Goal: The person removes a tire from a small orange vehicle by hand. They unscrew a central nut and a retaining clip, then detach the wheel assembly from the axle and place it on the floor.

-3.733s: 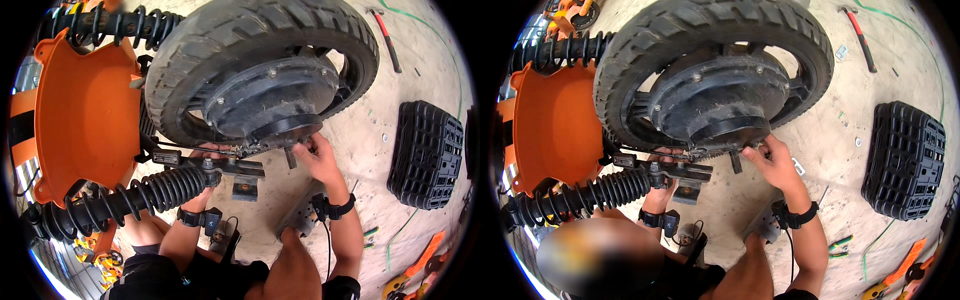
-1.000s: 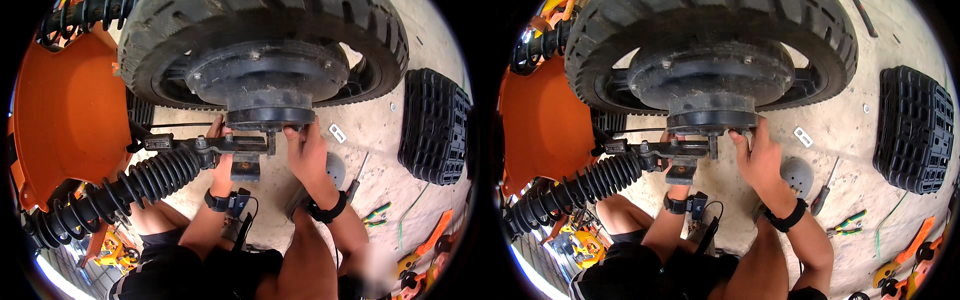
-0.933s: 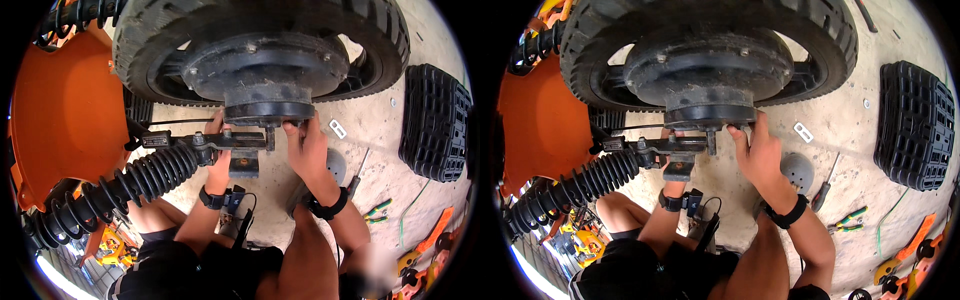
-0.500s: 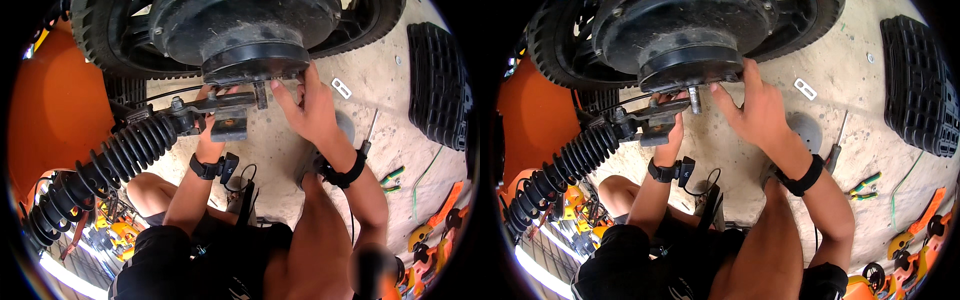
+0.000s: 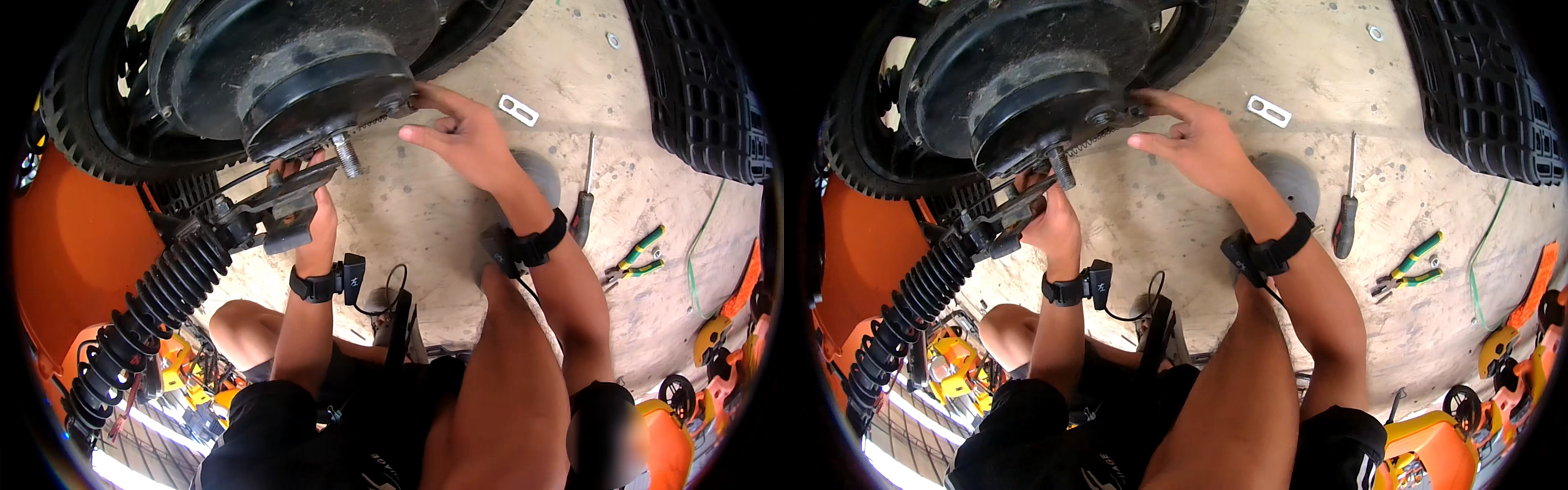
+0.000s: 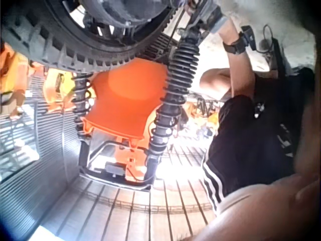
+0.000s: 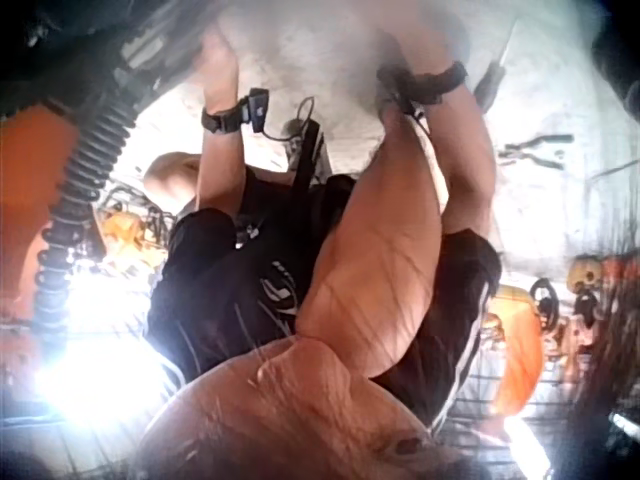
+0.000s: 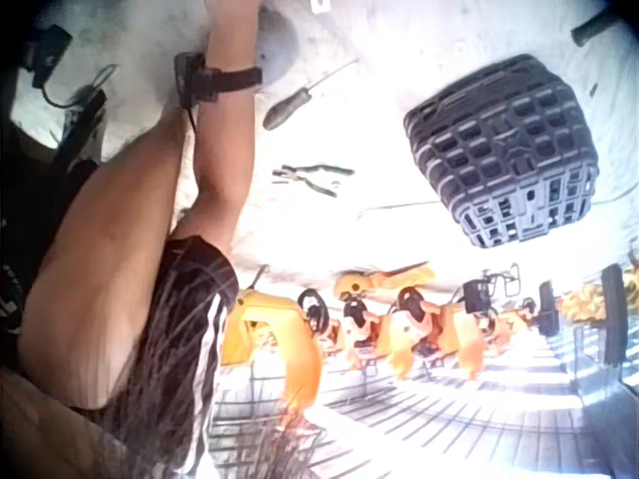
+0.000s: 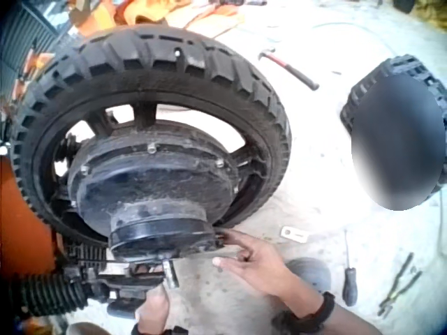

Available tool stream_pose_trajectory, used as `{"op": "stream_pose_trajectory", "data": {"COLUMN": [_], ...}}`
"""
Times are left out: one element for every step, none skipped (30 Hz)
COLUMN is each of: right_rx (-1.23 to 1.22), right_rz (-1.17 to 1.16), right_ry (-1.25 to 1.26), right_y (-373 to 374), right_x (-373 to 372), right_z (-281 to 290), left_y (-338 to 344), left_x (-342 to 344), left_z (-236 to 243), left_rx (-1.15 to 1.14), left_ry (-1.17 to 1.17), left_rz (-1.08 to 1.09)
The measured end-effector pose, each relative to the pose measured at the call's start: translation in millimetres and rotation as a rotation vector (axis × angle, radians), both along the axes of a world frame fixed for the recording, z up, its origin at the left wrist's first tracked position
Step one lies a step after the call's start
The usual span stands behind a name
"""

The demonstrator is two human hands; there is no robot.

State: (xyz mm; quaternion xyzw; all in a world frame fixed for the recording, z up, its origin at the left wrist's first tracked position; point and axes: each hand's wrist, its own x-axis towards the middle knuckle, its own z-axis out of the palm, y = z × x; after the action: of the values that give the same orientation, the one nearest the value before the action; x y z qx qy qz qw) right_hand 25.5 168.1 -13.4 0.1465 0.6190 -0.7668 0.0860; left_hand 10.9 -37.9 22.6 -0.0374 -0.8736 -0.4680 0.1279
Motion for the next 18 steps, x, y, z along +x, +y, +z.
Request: {"op": "stream_pose_trajectory", "data": {"right_rx": [-0.016, 0.04, 0.097, 0.154, 0.193, 0.232, 0.271, 0.291, 0.31, 0.329, 0.333, 0.33, 0.322, 0.31, 0.292, 0.274, 0.224, 0.173], "right_rz": [0.034, 0.06, 0.087, 0.113, 0.115, 0.116, 0.117, 0.129, 0.144, 0.159, 0.098, 0.039, 0.014, -0.009, 0.002, 0.013, 0.032, 0.05], "right_ry": [0.009, -0.006, -0.02, -0.035, -0.008, 0.02, 0.047, 0.047, 0.045, 0.041, 0.11, 0.178, 0.196, 0.211, 0.176, 0.141, 0.072, 0.003], "right_y": [1.4, 2.7, 4.3, 6.6, 6.4, 5.6, 4.7, 5.8, 3.1, 0.3, -3.9, -9.8, -11.2, -13.7, -14.2, -15.6, -17.2, -19.8], "right_x": [-2.6, -6.4, -9.8, -12.1, -13.5, -13.3, -12.6, -14.5, -14.2, -14.6, -14.0, -12.6, -11.8, -11.4, -11.1, -10.8, -11.4, -12.2], "right_z": [-0.8, -1.1, -1.1, -1.0, -2.0, -3.2, -4.0, 1.4, 3.7, 4.7, -0.5, -4.9, -7.1, -7.8, -6.8, -5.7, -3.8, -1.7], "left_y": [-0.1, -0.7, -5.5, -9.7, -14.0, -13.5, -13.6, -21.2, -24.4, -26.1, -22.2, -24.6, -26.1, -28.2, -25.4, -23.6, -20.7, -19.0], "left_x": [0.9, 0.4, 0.7, 1.4, 2.1, 3.6, 5.5, 3.9, 5.6, 8.4, 8.0, 9.2, 8.5, 8.7, 8.4, 8.7, 7.7, 7.1], "left_z": [-0.6, -0.5, -2.4, -4.7, -6.5, -7.9, -8.9, -8.2, -8.2, -2.7, 4.1, -0.9, 0.4, 1.7, 4.6, 6.5, 8.5, 9.5], "left_rx": [-0.023, -0.047, -0.126, -0.204, -0.283, -0.224, -0.164, -0.346, -0.37, -0.394, -0.415, -0.294, -0.344, -0.398, -0.372, -0.351, -0.325, -0.299], "left_ry": [0.005, 0.014, 0.012, 0.012, 0.016, -0.007, -0.03, 0.023, 0.023, -0.046, -0.118, -0.097, -0.103, -0.111, -0.108, -0.12, -0.128, -0.136], "left_rz": [-0.002, -0.002, -0.022, -0.043, -0.063, -0.04, -0.018, -0.09, -0.127, -0.121, -0.115, -0.062, -0.087, -0.11, -0.122, -0.111, -0.104, -0.097]}}
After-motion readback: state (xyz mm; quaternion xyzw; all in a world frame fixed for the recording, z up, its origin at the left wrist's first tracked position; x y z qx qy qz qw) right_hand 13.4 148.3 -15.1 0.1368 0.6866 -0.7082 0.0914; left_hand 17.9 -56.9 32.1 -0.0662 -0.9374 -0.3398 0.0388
